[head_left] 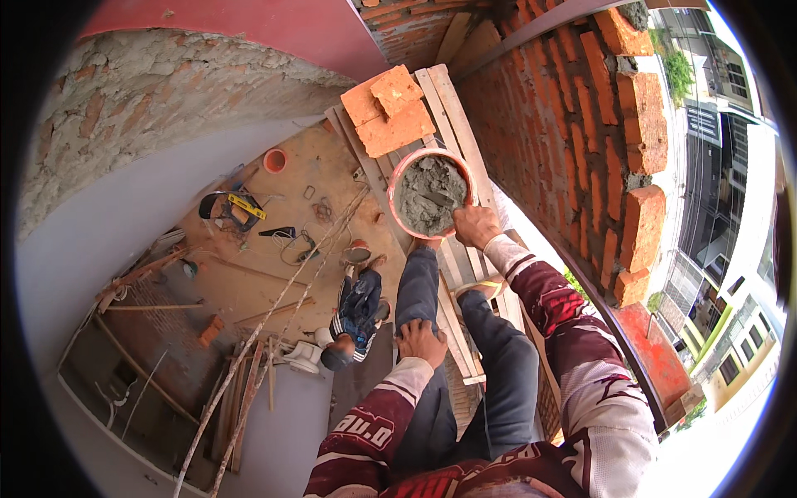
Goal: The person scoops mortar from a bucket with a trowel and applies it to a brick wall. They place bricks onto the mortar bed, align them, and tap them into position. The person repeats this process to extend the wall.
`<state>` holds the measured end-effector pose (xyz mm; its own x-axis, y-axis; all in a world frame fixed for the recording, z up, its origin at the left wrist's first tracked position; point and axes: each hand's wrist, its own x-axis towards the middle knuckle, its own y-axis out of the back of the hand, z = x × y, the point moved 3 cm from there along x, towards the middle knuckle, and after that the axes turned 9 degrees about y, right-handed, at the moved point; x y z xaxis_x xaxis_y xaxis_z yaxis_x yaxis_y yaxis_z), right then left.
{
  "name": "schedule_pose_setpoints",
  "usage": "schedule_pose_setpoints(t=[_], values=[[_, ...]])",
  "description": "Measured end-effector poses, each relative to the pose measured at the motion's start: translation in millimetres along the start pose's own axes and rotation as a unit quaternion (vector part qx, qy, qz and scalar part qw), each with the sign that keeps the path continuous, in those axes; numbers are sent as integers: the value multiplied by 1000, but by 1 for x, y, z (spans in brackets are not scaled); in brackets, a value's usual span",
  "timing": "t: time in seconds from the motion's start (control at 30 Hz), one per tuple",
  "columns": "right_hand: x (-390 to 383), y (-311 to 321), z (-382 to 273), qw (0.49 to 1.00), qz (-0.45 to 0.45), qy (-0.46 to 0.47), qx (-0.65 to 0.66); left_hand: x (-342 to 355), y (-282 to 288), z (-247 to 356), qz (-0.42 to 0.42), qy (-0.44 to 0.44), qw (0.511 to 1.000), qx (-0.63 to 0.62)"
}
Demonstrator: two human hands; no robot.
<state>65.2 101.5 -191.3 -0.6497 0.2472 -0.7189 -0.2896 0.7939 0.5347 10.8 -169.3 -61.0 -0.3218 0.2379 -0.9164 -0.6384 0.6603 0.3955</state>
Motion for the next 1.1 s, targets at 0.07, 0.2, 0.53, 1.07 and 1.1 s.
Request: schedule_pose_setpoints(t=[0.07, 0.2, 0.53, 1.07, 1.1], values=[[-10, 0, 6, 995, 85, -38, 24, -1, -1, 1, -6, 6, 1000, -6], [-1, -37, -13, 997, 0, -38, 69, -2, 2, 4, -7, 9, 1000, -19], [-14, -4, 7, 997, 62, -40, 6, -2, 9, 4, -41, 12, 999, -24], [28, -86, 21, 876, -70, -150, 452, -1, 15, 4, -27, 8, 1000, -11], [26, -84, 24, 856, -78, -129, 494, -2, 16, 5, -27, 7, 1000, -12]])
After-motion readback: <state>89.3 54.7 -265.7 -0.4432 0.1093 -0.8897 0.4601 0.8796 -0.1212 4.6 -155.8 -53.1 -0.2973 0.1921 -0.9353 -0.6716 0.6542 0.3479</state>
